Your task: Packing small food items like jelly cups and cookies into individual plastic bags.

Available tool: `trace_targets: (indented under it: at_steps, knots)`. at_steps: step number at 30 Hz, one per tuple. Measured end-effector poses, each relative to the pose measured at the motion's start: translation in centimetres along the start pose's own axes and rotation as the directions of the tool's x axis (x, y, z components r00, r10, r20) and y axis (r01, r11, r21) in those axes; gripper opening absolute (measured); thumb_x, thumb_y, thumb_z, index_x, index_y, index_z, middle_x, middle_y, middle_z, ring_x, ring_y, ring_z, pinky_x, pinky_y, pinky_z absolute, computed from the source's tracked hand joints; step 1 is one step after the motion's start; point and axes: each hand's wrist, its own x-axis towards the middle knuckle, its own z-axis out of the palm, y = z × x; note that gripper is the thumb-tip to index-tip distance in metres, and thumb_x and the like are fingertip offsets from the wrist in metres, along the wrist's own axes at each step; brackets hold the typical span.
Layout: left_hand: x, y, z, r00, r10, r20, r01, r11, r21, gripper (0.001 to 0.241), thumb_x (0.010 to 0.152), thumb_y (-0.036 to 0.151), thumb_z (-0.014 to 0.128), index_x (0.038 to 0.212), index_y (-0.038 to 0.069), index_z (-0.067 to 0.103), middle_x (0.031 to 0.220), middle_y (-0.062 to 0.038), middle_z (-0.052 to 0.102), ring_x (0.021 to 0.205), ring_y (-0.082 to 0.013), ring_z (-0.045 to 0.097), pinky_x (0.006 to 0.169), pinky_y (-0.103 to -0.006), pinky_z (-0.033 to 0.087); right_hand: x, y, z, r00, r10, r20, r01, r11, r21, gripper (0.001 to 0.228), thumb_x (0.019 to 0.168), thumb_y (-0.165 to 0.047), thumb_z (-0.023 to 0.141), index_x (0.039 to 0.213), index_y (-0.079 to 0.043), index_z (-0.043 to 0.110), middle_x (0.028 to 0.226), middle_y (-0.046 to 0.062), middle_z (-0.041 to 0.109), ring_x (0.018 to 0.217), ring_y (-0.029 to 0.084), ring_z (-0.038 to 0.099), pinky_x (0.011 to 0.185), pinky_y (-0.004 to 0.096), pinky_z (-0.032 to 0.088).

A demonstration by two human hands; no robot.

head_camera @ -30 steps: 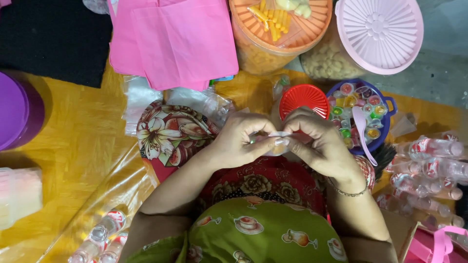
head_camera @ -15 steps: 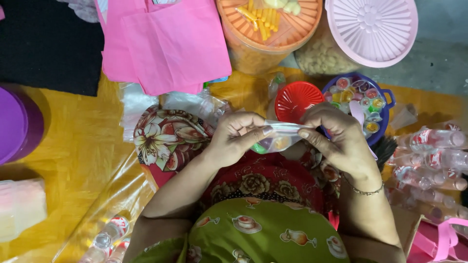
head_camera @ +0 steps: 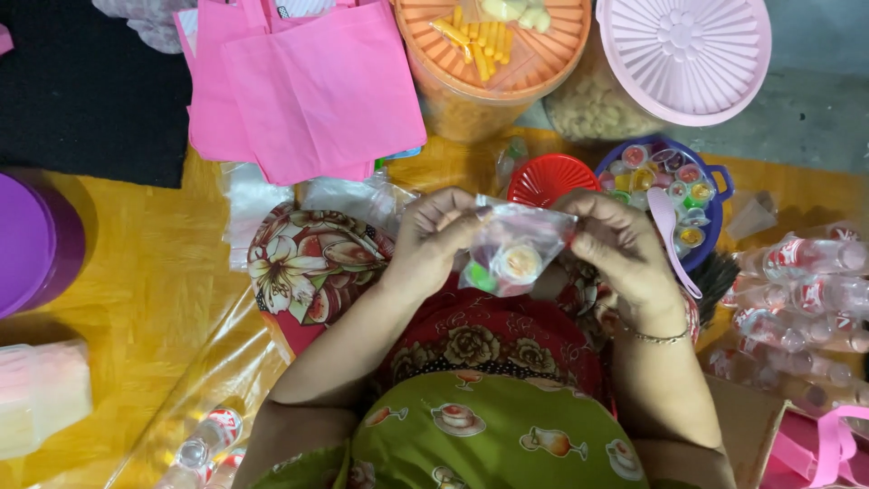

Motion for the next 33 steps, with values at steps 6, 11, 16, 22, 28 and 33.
trace_targets:
  at_steps: [6,11,16,22,28,33]
  knots:
    - [-0.7,2.9,2.7,0.996,-0.081,-0.041,0.081,0.997,-0.003,0.009,0.074,0.008,0.062,0.07,0.002,0.057,0.053,-0.002,0.052,0.045,-0.0036,0.044,0.038,-0.0131,0.032,-0.4,1.9,0.5,0.993,-0.076,-0.089,0.073,0.996,-0.044,0.009,0.075,0.009,0.058,0.075,0.004,0.05,0.073,0.015,0.054,0.071,0.014,0.048,0.065,0.027,0.04]
    - [-0.5,2.4,0.9,0.99,0.028,0.136,-0.043,0.993,0.108,0.008,0.074,0.004,0.064,0.073,-0.001,0.059,0.061,-0.01,0.058,0.055,-0.0126,0.055,0.051,-0.0215,0.048,-0.6,0.7,1.1,0.99,-0.077,-0.121,0.065,0.992,-0.104,0.009,0.072,0.009,0.061,0.072,0.006,0.053,0.07,0.018,0.056,0.067,0.017,0.052,0.063,0.029,0.045]
    - [-0.8,1.9,0.3,0.981,0.038,0.189,-0.067,0.986,0.152,0.007,0.074,0.002,0.065,0.071,-0.003,0.059,0.061,-0.012,0.06,0.059,-0.0141,0.058,0.056,-0.025,0.051,-0.4,0.2,1.3,0.983,-0.083,-0.163,0.061,0.989,-0.135,0.01,0.073,0.008,0.061,0.068,0.006,0.053,0.068,0.018,0.057,0.066,0.017,0.053,0.062,0.029,0.046]
    - [-0.5,0.4,-0.2,0.987,-0.14,0.08,0.123,0.974,0.19,0.01,0.078,0.008,0.06,0.081,0.003,0.053,0.061,-0.005,0.056,0.058,-0.0107,0.057,0.051,-0.026,0.052,-0.4,3.5,-1.4,0.973,-0.059,-0.224,0.065,0.998,0.019,0.017,0.085,-0.008,0.05,0.076,0.005,0.053,0.072,0.02,0.054,0.073,0.025,0.053,0.067,0.034,0.045]
    - [0.6,-0.1,1.6,0.948,-0.17,-0.271,0.142,0.983,-0.119,0.016,0.083,0.013,0.057,0.081,0.003,0.045,0.066,-0.002,0.046,0.06,-0.008,0.052,0.06,-0.0285,0.054,-1.6,8.0,0.3,0.977,0.202,0.063,-0.209,0.882,0.422,0.068,0.064,-0.041,0.065,0.112,0.002,0.043,0.102,0.015,0.057,0.09,0.021,0.058,0.072,0.036,0.052]
    - [0.8,0.5,2.6,0.958,-0.159,-0.24,0.093,0.96,-0.264,0.016,0.084,0.011,0.056,0.088,0.002,0.044,0.078,-0.005,0.05,0.073,-0.0135,0.057,0.076,-0.0387,0.051,-0.7,5.3,2.5,0.974,0.225,-0.004,-0.181,0.795,0.578,0.023,0.074,-0.009,0.058,0.093,0.004,0.055,0.09,0.025,0.061,0.082,0.033,0.063,0.069,0.043,0.053]
